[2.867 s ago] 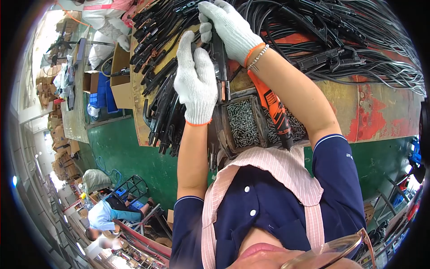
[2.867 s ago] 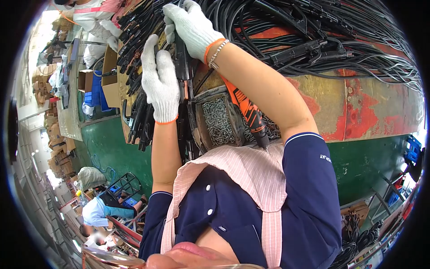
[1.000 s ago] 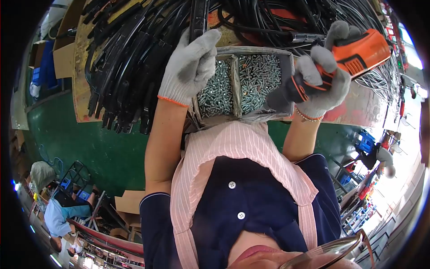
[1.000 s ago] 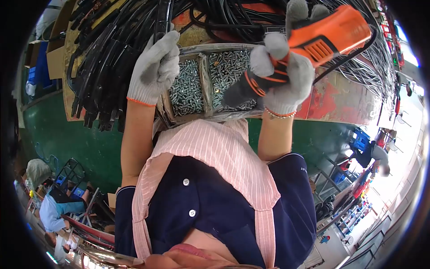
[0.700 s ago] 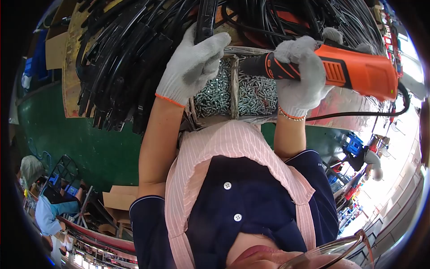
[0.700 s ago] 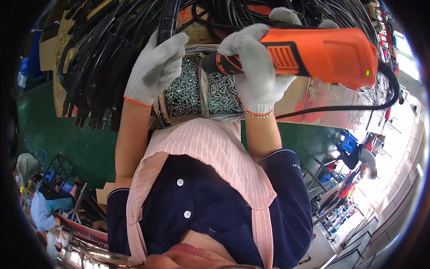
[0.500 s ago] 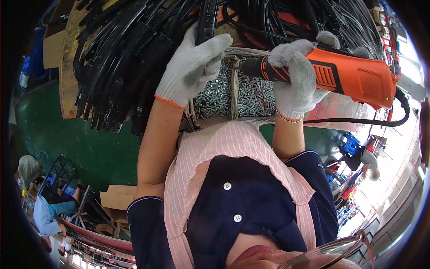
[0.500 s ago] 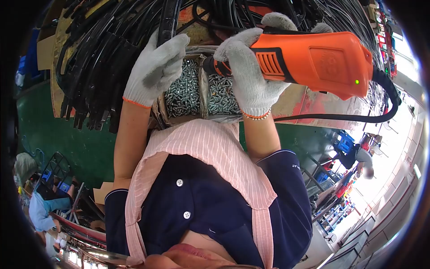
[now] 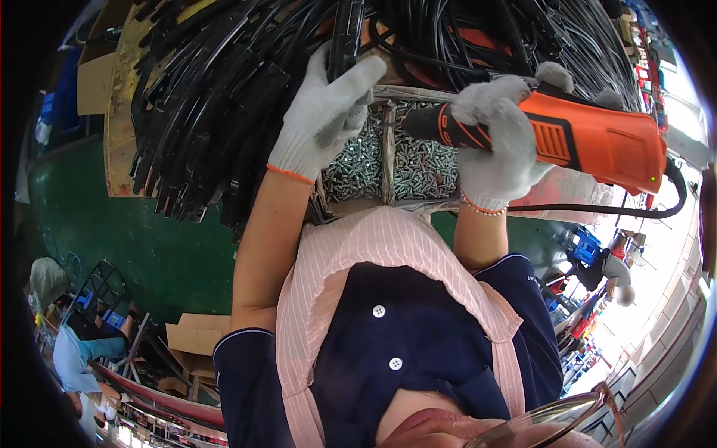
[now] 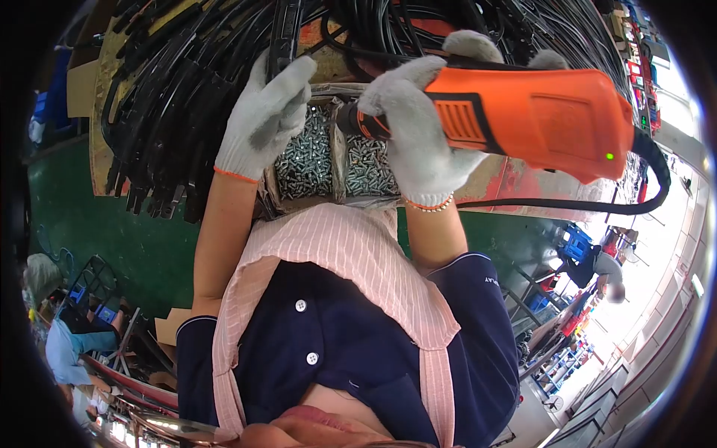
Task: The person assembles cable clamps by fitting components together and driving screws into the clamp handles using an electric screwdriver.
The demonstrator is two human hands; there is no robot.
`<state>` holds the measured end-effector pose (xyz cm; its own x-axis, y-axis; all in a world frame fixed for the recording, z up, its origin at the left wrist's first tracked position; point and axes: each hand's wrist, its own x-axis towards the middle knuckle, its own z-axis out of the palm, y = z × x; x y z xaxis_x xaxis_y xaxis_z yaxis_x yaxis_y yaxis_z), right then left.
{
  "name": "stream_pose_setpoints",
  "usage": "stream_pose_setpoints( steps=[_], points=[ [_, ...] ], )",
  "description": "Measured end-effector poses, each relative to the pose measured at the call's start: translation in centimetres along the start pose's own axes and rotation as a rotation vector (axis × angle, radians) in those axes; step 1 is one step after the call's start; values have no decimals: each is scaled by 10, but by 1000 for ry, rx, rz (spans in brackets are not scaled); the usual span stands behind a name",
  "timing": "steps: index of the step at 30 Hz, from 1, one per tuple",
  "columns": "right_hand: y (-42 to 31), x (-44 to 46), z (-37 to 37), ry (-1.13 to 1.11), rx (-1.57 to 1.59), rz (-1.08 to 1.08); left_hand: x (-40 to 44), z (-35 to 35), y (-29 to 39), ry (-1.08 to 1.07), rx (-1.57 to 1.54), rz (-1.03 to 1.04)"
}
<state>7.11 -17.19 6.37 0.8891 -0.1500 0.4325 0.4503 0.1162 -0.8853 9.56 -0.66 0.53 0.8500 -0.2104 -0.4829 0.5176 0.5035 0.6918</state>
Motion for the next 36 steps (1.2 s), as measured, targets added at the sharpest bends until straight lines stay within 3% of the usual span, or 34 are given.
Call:
stream_pose_setpoints(
  steps=[4,7,11,16,19,23,32,36],
  points=[
    [-22,6,2,123,291,42,1,1,-2,79,-68,-115],
    [-29,16,-14,69,457,38,0,-3,-6,49,-40,-76],
    [-22,25,-12,159,700,-4,-2,-3,-2,59,-127,-87],
    [0,34,-7,249,557,-20,-1,-8,-2,-32,-205,-36],
    [7,40,1,247,752,34,-4,-3,3,-32,-250,-32],
    [15,37,0,270,714,74,-1,-10,2,-111,-294,-39],
    [14,36,7,350,538,45,-2,-8,3,-113,-159,-47],
    [11,33,10,361,477,44,1,-8,-2,-13,-160,-97]
  ],
)
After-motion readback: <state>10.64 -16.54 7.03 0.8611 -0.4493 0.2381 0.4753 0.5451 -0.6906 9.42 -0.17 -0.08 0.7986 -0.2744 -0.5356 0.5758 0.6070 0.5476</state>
